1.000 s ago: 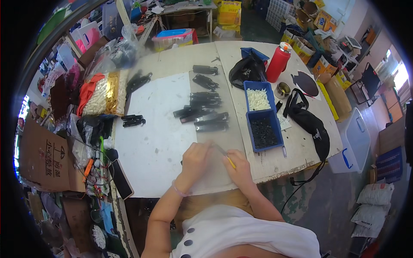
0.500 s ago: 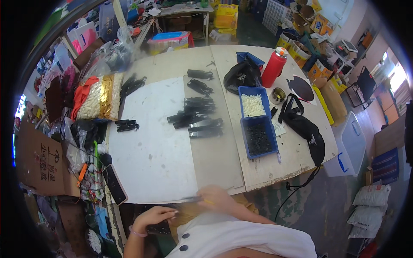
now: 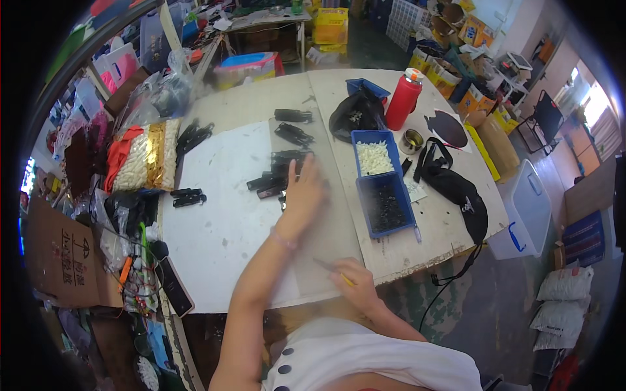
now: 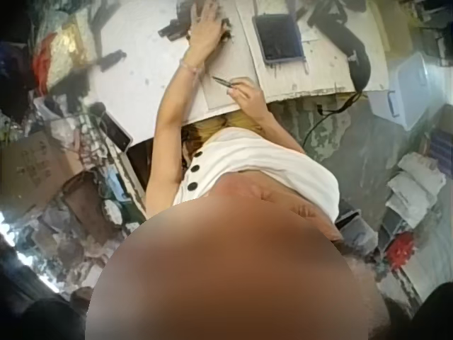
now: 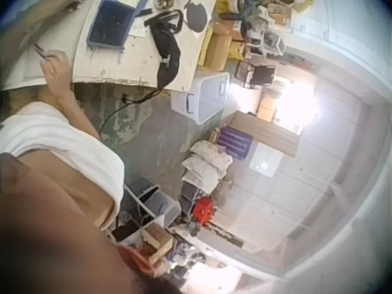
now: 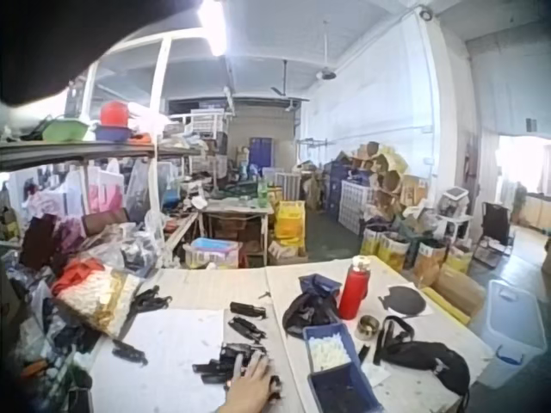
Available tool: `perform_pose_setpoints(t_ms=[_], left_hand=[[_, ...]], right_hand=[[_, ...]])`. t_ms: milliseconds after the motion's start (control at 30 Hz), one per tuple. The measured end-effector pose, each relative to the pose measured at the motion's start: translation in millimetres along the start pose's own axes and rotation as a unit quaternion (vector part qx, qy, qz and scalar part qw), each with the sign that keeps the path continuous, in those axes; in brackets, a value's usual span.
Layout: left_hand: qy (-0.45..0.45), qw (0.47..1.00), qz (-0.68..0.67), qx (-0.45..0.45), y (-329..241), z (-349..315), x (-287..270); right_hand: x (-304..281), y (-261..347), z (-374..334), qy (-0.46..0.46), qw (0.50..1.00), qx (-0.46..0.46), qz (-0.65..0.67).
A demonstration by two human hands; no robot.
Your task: Polishing or deburring small black plastic components using a manual hand tool.
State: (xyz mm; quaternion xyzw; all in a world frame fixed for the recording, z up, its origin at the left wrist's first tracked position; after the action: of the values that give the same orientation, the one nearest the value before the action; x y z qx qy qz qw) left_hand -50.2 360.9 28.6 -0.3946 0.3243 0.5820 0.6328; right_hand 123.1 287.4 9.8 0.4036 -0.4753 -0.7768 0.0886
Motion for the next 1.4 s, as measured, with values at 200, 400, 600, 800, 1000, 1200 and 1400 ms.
perform_pose_setpoints(t_ms=[200,400,600,800,1000,1200,1400], left_hand=[[-0.071,0.938,-0.324,-0.100,13,-22,-5],[-0.126,0.909,-0.377,-0.127,-15,-71,-50],[-0.145,0.944,-0.282,-0.094,-27,-87,-69],[0.012,0.823,-0.510,-0.248,-19,-113,-63],[0.223,0.460,-0.749,-0.422,-56,-210,-76],[0.306,0.489,-0.663,-0.477,2,-340,-56],[0.471,0.532,-0.622,-0.328,-7,-319,-54]], right_hand=[[-20,-23,-1,-0.078,0.995,0.029,-0.048],[-19,-26,33,-0.079,0.992,0.075,-0.063],[-12,-4,40,-0.086,0.992,0.012,-0.088],[-7,8,23,-0.088,0.973,-0.138,-0.161],[27,21,-20,0.097,0.950,-0.287,-0.080],[46,40,-12,0.120,0.957,-0.262,-0.045],[0,27,10,-0.004,0.970,-0.228,-0.087]])
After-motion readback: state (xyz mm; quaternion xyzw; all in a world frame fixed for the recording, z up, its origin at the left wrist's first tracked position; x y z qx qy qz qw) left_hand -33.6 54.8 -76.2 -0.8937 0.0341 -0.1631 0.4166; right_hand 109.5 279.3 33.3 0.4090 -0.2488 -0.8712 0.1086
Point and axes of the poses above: each hand's wrist, its own z-axis towards the middle knuckle, its own x-axis out of the palm, y = z × x, the point moved 7 cm from there along z, towards the middle knuckle, and after that the axes turned 13 degrees about -z, right-handed, at the moved point
